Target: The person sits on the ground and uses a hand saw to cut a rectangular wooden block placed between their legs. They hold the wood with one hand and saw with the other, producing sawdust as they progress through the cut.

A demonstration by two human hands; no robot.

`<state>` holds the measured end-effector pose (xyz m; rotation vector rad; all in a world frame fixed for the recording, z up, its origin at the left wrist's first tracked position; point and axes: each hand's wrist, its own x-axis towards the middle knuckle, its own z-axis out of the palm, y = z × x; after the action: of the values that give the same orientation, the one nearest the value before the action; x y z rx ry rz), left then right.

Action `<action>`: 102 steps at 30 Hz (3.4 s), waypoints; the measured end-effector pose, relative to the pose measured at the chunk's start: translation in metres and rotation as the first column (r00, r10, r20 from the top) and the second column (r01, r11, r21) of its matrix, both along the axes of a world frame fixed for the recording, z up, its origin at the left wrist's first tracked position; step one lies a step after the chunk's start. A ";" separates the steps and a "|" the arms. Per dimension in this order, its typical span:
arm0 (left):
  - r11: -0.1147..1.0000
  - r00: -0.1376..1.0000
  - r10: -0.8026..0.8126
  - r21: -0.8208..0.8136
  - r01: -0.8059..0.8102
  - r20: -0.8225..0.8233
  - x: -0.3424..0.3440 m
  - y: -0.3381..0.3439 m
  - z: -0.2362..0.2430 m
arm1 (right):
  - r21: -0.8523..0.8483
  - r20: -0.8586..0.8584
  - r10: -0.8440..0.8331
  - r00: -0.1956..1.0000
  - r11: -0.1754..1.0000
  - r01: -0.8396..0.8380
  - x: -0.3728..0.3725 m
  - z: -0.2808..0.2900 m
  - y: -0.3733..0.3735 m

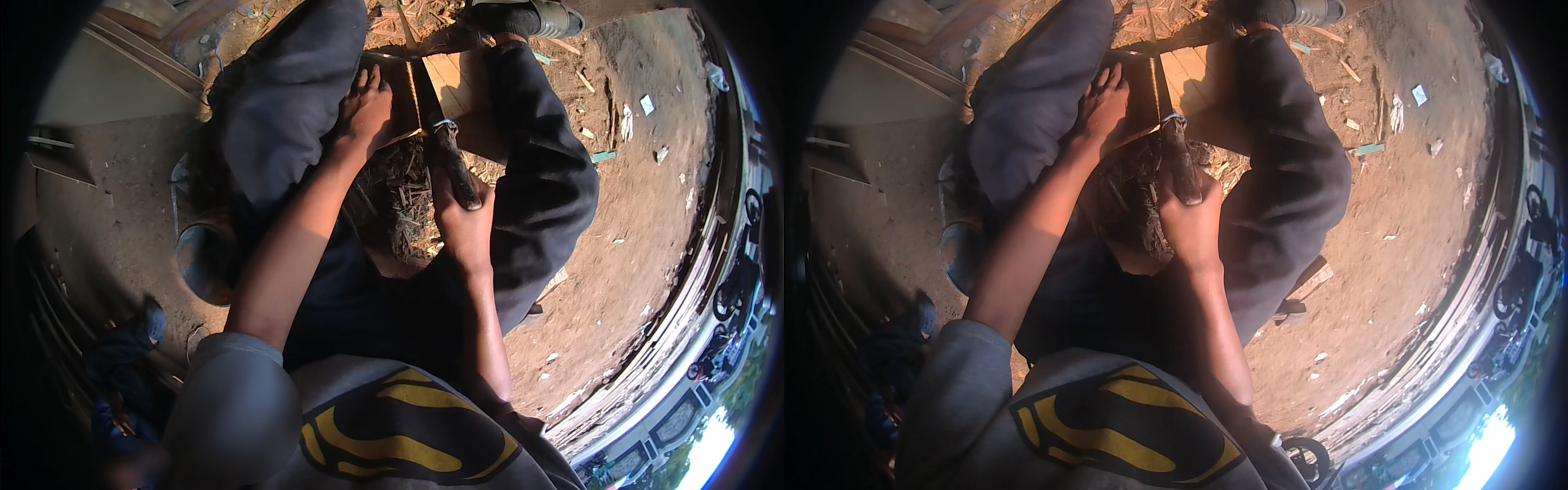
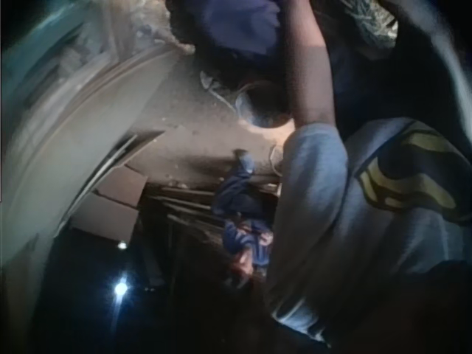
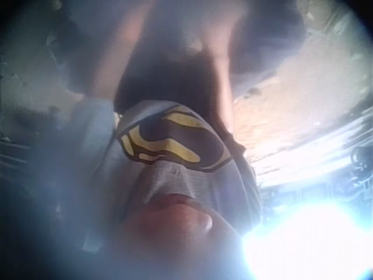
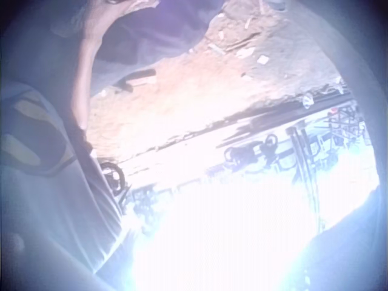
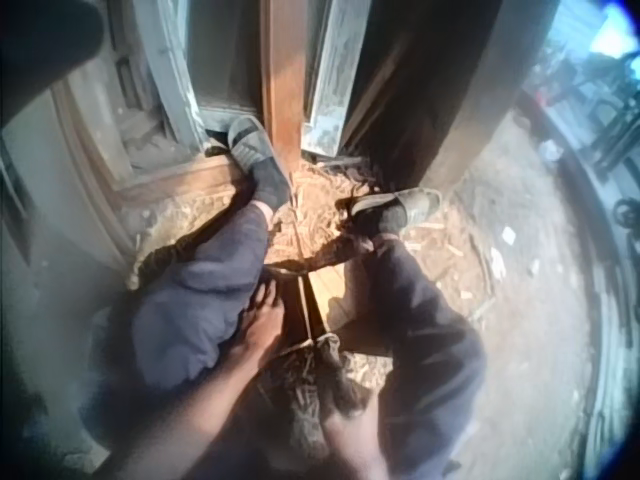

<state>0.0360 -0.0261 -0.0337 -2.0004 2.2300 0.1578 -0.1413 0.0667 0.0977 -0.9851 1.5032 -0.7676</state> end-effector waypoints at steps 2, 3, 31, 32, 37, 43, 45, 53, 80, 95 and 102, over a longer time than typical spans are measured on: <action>0.998 0.998 0.068 -0.001 -0.068 0.007 -0.007 -0.001 -0.001 | -0.040 -0.070 0.023 0.997 0.999 -0.026 -0.006 0.010 0.041; 0.990 0.987 0.119 -0.069 -0.126 -0.106 -0.013 0.002 0.012 | -0.025 -0.075 0.020 0.997 0.999 -0.021 -0.010 0.024 0.057; 0.963 0.978 0.183 -0.181 -0.198 -0.096 -0.013 0.003 0.010 | -0.036 -0.049 -0.012 0.999 0.999 0.010 -0.020 0.030 0.066; 0.951 0.973 0.219 -0.208 -0.229 -0.073 -0.011 0.005 0.012 | 0.034 -0.052 -0.006 0.999 0.999 0.007 -0.022 0.040 0.078; 0.984 0.988 0.149 -0.088 -0.152 -0.040 -0.004 -0.002 0.006 | -0.041 -0.070 0.004 0.998 0.999 -0.007 0.002 0.009 0.018; 0.976 0.975 0.191 -0.082 -0.201 -0.112 -0.011 -0.001 -0.003 | 0.036 -0.021 0.000 1.000 0.999 0.001 -0.013 0.010 0.030; 0.955 0.955 0.258 -0.109 -0.274 -0.146 -0.018 0.001 0.012 | 0.062 -0.050 0.004 0.999 0.998 -0.001 -0.027 0.038 0.065; 0.995 0.999 0.033 -0.090 -0.036 -0.036 -0.012 0.002 0.011 | -0.088 -0.062 -0.015 0.998 0.996 0.009 0.001 -0.006 -0.025; 0.983 0.989 0.142 -0.115 -0.145 -0.029 0.000 -0.009 -0.024 | -0.012 0.029 -0.010 1.000 1.000 0.011 -0.002 -0.004 -0.017; 0.985 0.977 0.161 -0.037 -0.168 -0.143 -0.009 0.000 0.008 | -0.048 0.013 -0.037 0.999 0.998 0.038 0.004 -0.008 -0.014; 0.960 0.970 0.215 -0.158 -0.232 -0.117 -0.005 0.003 0.008 | 0.041 -0.045 -0.010 0.999 0.999 0.011 -0.016 0.050 0.072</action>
<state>0.0311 -0.0230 -0.0255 -2.3853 2.1322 0.0942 -0.1570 0.1390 0.1475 -0.9703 1.5584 -0.7235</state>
